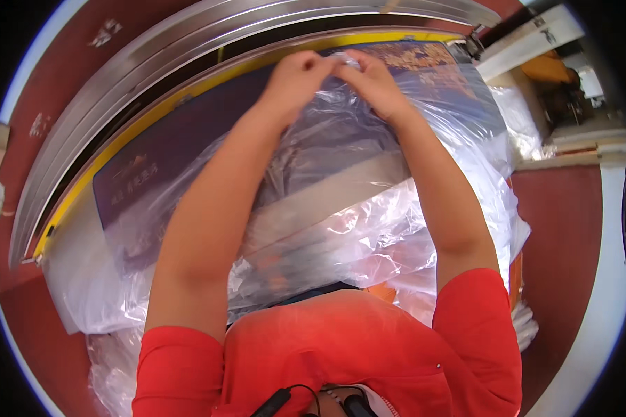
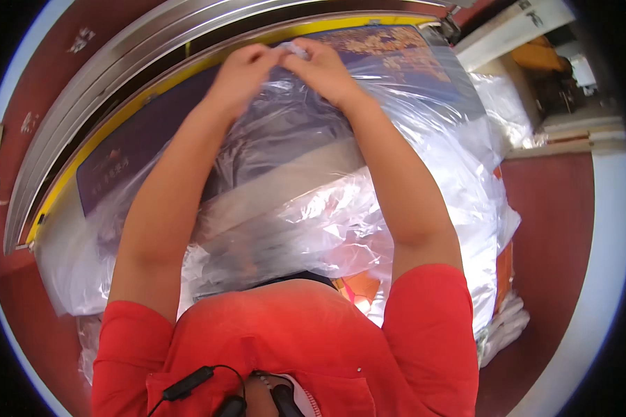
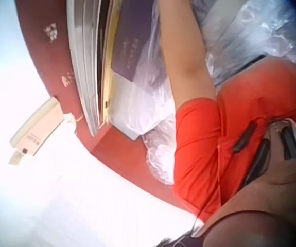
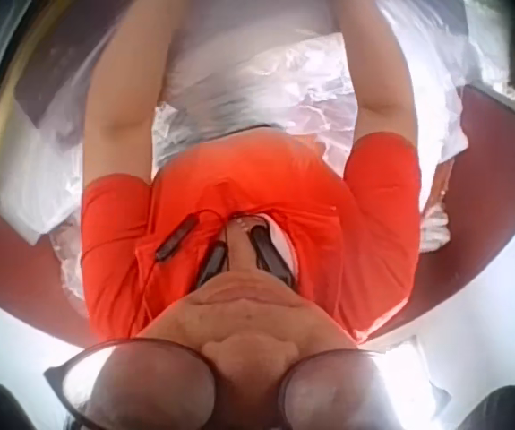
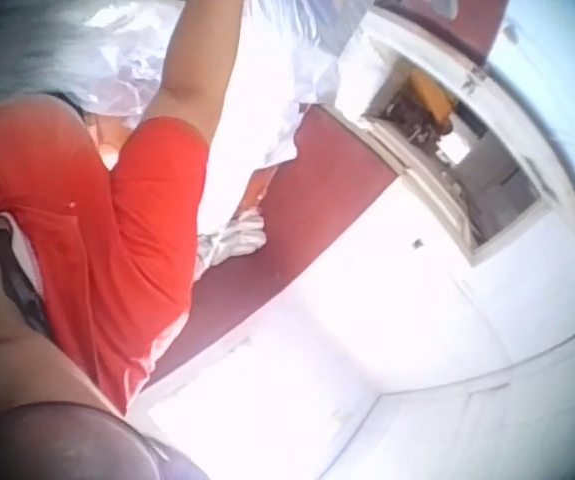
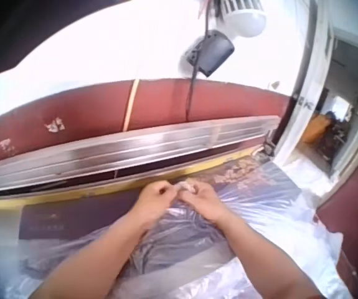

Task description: The person wraps a large rectangular object with a clear plastic sheet. They repeatedly pull the plastic over the object, smooth it down, and fold the edges to secure the wrapping.

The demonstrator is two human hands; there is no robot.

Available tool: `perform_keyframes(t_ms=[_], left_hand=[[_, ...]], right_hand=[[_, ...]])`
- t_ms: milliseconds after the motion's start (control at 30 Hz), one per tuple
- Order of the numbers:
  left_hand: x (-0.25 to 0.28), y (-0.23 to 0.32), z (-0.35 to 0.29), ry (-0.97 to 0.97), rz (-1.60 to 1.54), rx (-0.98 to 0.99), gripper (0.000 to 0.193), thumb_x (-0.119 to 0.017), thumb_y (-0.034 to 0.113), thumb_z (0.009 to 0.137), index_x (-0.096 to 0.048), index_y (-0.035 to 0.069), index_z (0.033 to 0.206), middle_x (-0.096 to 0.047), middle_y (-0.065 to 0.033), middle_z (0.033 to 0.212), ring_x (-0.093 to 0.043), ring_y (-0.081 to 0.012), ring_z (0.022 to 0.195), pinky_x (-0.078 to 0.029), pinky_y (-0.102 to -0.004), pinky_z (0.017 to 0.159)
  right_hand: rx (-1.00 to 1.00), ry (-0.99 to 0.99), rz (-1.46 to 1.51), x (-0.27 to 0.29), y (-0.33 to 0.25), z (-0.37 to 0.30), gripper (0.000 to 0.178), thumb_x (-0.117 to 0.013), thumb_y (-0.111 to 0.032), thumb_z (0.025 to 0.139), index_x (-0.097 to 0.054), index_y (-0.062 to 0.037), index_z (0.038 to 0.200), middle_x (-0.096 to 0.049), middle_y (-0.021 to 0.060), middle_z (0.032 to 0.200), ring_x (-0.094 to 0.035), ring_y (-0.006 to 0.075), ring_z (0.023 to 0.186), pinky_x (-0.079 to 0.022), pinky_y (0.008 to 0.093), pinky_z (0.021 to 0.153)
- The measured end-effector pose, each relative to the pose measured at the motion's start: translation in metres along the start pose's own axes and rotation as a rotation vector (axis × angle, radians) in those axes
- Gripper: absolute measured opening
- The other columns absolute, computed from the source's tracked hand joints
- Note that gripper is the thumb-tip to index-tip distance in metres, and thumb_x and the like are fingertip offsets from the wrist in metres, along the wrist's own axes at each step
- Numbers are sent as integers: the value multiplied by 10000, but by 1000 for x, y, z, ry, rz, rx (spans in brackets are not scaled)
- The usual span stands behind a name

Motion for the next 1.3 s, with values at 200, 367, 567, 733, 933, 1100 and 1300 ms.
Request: perform_keyframes(t_ms=[200, 367, 567, 733, 933, 1100, 1300], left_hand=[[181, -15, -160, 70, 230, 5, 190, -529, 205, 752, -412, 117, 631, -317, 65, 631, -307, -26, 586, -244, -187, 496], [439, -20, -461, 754, 307, 469, 304, -483, 194, 806, -472, 9, 1046, -497, -22, 928, -443, -84, 825, -365, -224, 735], [576, -51, -625, 1089, 1227, 949, 391, -434, 287, 807, -460, 4, 1074, -504, -118, 1021, -474, -227, 926, -369, -306, 792], [596, -122, -440, 954, 1258, 267, 410, -400, 336, 820, -476, -32, 985, -532, -196, 944, -520, -314, 853, -405, -355, 720], [548, -110, -368, 920, 1406, 273, 318, -395, 286, 822, -481, -5, 919, -542, -179, 893, -522, -311, 815, -397, -361, 690], [512, -102, -415, 896, 1206, 429, 267, -399, 197, 797, -490, 52, 1002, -515, -189, 959, -497, -319, 873, -381, -359, 745], [520, -134, -419, 1073, 1343, 516, 319, -392, 288, 820, -501, 11, 936, -534, -185, 925, -515, -309, 854, -393, -367, 743]], right_hand=[[356, -201, -690, -15, -10, -31, 233, -593, -349, 683, -550, -126, 730, -502, 19, 550, -455, 148, 457, -363, 270, 452], [325, -414, -742, -38, -38, -61, 164, -554, -274, 670, -544, -127, 742, -524, 68, 584, -503, 238, 599, -400, 322, 545], [16, -526, -750, 96, -27, -68, 241, -523, -230, 714, -529, -47, 871, -543, 40, 778, -509, 167, 755, -420, 301, 656], [39, 641, -1351, 310, -118, -93, 297, -519, -260, 754, -529, -46, 960, -573, 60, 773, -545, 150, 755, -434, 283, 657], [448, 523, -1242, 190, -23, -64, 375, -496, -272, 793, -439, -57, 1095, -498, 157, 1025, -465, 263, 980, -352, 324, 837], [-274, 450, -1449, 229, 77, -109, 506, -378, -462, 794, -408, -106, 1153, -365, 106, 1215, -315, 292, 1131, -259, 362, 925], [-20, 179, -1216, 167, 68, -30, 522, -353, -496, 791, -431, -117, 1140, -349, 104, 1230, -259, 259, 1173, -191, 346, 958]])
Point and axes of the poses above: each hand's wrist, its own z-axis towards the middle knuckle, its own x-axis out of the back of the hand, y = z × x, the point moved 2 cm from there along z, towards the middle knuckle
